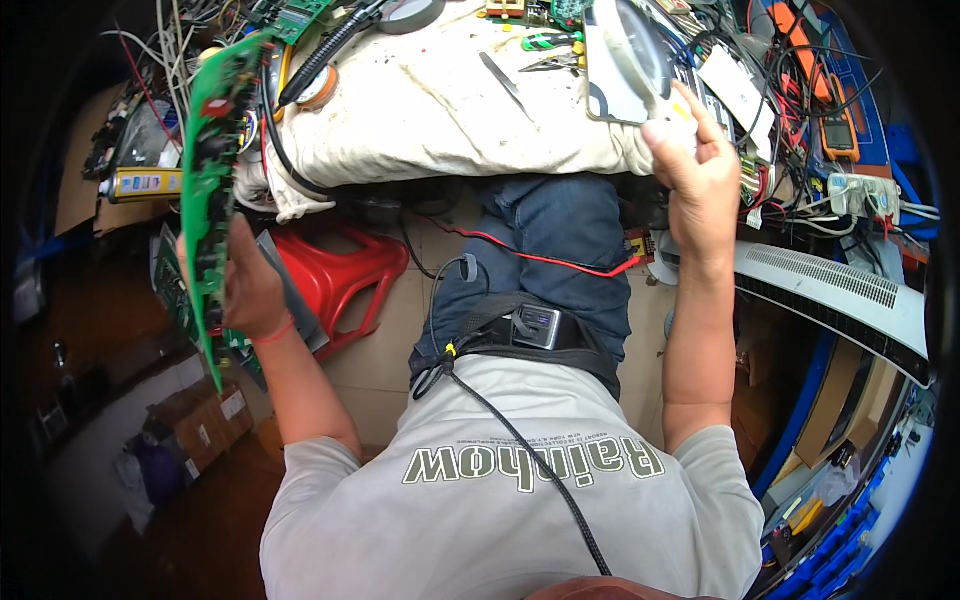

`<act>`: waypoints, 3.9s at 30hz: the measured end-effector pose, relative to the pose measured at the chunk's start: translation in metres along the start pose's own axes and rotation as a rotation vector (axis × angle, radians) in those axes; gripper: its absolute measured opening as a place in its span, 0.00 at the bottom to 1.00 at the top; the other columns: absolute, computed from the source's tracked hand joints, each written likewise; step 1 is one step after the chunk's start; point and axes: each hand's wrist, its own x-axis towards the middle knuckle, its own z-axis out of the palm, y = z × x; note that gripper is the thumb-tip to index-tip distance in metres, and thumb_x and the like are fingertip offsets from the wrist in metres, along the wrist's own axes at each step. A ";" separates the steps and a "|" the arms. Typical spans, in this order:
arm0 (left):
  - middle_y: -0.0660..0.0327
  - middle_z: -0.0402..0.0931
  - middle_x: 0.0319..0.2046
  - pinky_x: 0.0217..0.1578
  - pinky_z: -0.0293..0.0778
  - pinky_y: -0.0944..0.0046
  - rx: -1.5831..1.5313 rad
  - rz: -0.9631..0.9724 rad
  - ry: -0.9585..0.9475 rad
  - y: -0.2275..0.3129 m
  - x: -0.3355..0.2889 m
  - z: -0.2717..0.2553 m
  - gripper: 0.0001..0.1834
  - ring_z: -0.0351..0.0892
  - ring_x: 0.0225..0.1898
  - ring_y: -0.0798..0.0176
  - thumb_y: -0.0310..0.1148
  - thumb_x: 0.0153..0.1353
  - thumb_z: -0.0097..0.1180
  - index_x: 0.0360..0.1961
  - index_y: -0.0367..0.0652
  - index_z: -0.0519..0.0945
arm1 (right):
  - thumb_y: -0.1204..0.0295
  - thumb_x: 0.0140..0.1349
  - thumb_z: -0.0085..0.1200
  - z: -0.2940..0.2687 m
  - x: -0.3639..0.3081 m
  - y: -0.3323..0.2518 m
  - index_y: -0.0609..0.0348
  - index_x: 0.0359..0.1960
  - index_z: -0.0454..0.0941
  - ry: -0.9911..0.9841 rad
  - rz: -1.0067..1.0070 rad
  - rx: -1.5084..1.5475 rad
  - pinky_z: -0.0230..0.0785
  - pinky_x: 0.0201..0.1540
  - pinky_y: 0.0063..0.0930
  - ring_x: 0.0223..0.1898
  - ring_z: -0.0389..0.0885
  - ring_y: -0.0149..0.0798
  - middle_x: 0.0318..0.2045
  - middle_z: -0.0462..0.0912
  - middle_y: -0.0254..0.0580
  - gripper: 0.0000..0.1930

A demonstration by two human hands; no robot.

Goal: The person tests a green circuit board with a multimeter, then uses tweezers to remove a small component and a soldering iron to rework solder joints on the board.

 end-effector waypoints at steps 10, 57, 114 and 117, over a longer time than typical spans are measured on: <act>0.50 0.84 0.47 0.46 0.77 0.57 -0.341 0.362 -0.160 0.042 -0.020 0.012 0.18 0.82 0.44 0.53 0.28 0.60 0.62 0.52 0.36 0.83 | 0.64 0.54 0.72 0.054 0.022 0.061 0.70 0.66 0.70 -0.112 -0.204 -0.599 0.71 0.60 0.31 0.54 0.81 0.39 0.53 0.83 0.54 0.39; 0.56 0.82 0.52 0.53 0.78 0.66 -1.386 -1.016 -0.836 -0.003 0.009 0.153 0.25 0.82 0.49 0.68 0.27 0.70 0.59 0.65 0.34 0.69 | 0.53 0.54 0.71 -0.004 0.091 0.058 0.66 0.65 0.72 0.322 -0.203 -0.836 0.70 0.62 0.43 0.59 0.79 0.57 0.57 0.79 0.63 0.41; 0.54 0.79 0.54 0.61 0.68 0.54 -0.359 -0.273 -0.398 0.002 -0.023 0.170 0.19 0.74 0.56 0.48 0.35 0.60 0.65 0.51 0.38 0.83 | 0.68 0.64 0.64 0.023 -0.069 0.128 0.62 0.15 0.67 -0.047 -0.240 -0.971 0.59 0.20 0.40 0.15 0.68 0.51 0.15 0.70 0.50 0.23; 0.54 0.79 0.54 0.61 0.68 0.54 -0.337 -0.266 -0.390 0.004 -0.024 0.169 0.19 0.74 0.56 0.48 0.35 0.60 0.64 0.51 0.38 0.82 | 0.69 0.62 0.65 0.029 -0.069 0.127 0.60 0.14 0.66 -0.061 -0.297 -1.002 0.60 0.20 0.41 0.15 0.70 0.53 0.15 0.70 0.48 0.23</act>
